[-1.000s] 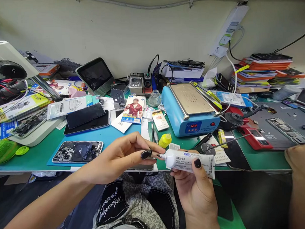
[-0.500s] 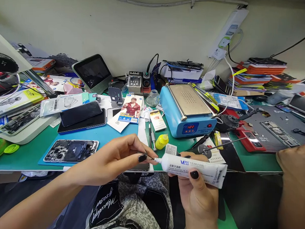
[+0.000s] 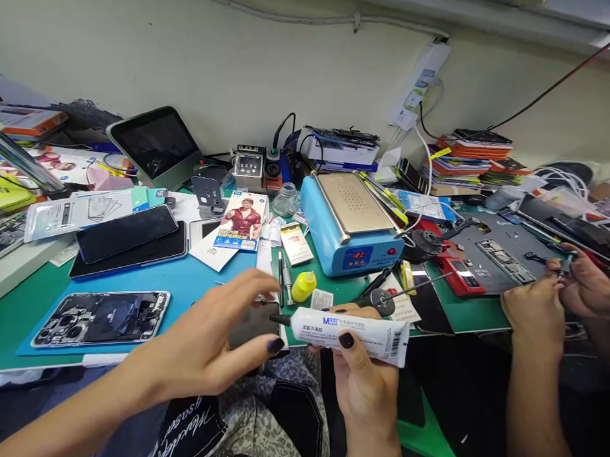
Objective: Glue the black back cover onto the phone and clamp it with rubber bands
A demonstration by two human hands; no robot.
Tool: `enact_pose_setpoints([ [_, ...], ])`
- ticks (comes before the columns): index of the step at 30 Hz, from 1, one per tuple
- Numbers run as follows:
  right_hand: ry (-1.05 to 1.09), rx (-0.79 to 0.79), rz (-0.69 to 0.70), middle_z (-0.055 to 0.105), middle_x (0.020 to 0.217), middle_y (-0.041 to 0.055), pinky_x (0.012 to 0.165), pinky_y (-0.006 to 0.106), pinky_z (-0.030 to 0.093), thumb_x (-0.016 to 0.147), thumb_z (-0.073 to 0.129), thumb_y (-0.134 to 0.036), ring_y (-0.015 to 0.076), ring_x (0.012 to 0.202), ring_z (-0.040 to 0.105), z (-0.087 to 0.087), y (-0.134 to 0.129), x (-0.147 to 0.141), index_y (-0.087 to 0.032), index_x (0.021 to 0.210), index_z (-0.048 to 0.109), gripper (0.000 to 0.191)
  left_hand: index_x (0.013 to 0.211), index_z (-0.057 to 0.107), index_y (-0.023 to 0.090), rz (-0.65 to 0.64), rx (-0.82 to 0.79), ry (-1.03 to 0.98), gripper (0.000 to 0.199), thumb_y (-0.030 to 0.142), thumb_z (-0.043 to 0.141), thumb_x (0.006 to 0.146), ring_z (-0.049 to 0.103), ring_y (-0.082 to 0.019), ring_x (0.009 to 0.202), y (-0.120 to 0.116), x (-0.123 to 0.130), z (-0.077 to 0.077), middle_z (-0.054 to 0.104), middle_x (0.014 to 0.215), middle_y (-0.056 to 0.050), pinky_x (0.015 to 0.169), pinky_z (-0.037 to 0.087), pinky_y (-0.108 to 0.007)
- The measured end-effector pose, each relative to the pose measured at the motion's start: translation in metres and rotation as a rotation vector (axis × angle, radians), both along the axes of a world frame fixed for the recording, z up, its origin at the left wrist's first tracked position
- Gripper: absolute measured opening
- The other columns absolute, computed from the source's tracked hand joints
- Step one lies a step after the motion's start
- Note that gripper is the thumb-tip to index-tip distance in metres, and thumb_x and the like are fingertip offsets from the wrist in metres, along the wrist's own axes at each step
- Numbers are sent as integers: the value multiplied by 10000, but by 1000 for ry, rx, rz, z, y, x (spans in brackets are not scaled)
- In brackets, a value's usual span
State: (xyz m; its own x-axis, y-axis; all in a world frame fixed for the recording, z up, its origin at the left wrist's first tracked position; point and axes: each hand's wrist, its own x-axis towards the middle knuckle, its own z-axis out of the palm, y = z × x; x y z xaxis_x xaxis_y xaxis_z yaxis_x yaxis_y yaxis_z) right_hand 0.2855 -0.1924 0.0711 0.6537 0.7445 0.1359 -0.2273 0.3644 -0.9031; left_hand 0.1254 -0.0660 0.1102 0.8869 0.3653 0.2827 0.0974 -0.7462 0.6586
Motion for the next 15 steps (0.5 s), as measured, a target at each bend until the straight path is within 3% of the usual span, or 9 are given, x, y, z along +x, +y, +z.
enact_pose_setpoints([
  [1, -14, -9, 3, 593, 847, 19, 563, 301, 581, 779, 743, -304, 160, 676, 622, 0, -1, 0, -222, 821, 696, 103, 1073, 547, 197, -42, -1, 39, 181, 277, 430, 962, 623, -161, 863, 0, -1, 0, 657, 996, -43, 737, 503, -276],
  [3, -9, -22, 43, 590, 811, 19, 509, 272, 554, 783, 738, -318, 154, 649, 609, 1, -3, -1, -215, 807, 690, 117, 888, 554, 194, -91, 72, 22, 229, 234, 353, 991, 563, -130, 655, -1, -2, -4, 615, 759, 1, 602, 446, -254],
  [5, 28, -38, 92, 584, 787, 6, 440, 242, 513, 806, 714, -320, 123, 561, 577, 0, -5, -3, -222, 822, 685, 104, 897, 552, 178, -65, 228, -93, 147, 178, 424, 971, 576, -134, 678, -3, -3, -10, 641, 784, -11, 617, 437, -260],
  [7, 21, -80, 97, 594, 799, 5, 458, 247, 525, 822, 698, -306, 125, 568, 589, -2, -9, -4, -224, 836, 681, 84, 1019, 559, 161, -18, 344, -180, 94, 162, 526, 931, 625, -168, 840, -5, -6, -16, 685, 961, -56, 726, 462, -282],
  [9, -68, -120, 67, 611, 825, 25, 551, 278, 564, 815, 709, -301, 160, 674, 623, -5, -13, -4, -209, 837, 682, 98, 1119, 549, 163, -30, 301, -128, 198, 226, 543, 931, 627, -193, 951, -5, -11, -19, 672, 1077, -80, 796, 479, -300],
  [12, -219, -121, 54, 620, 826, 36, 672, 301, 571, 803, 726, -307, 183, 784, 621, -10, -18, -4, -202, 841, 688, 118, 1048, 579, 198, -111, 148, 30, 166, 262, 448, 969, 624, -161, 816, -5, -18, -20, 674, 944, -34, 698, 496, -279],
  [15, -228, -146, 76, 627, 869, 45, 615, 269, 559, 832, 693, -297, 184, 803, 624, -13, -21, -6, -213, 867, 686, 91, 961, 594, 213, -35, 229, -90, 122, 175, 479, 949, 614, -140, 723, -6, -21, -19, 685, 838, 0, 650, 486, -266],
])
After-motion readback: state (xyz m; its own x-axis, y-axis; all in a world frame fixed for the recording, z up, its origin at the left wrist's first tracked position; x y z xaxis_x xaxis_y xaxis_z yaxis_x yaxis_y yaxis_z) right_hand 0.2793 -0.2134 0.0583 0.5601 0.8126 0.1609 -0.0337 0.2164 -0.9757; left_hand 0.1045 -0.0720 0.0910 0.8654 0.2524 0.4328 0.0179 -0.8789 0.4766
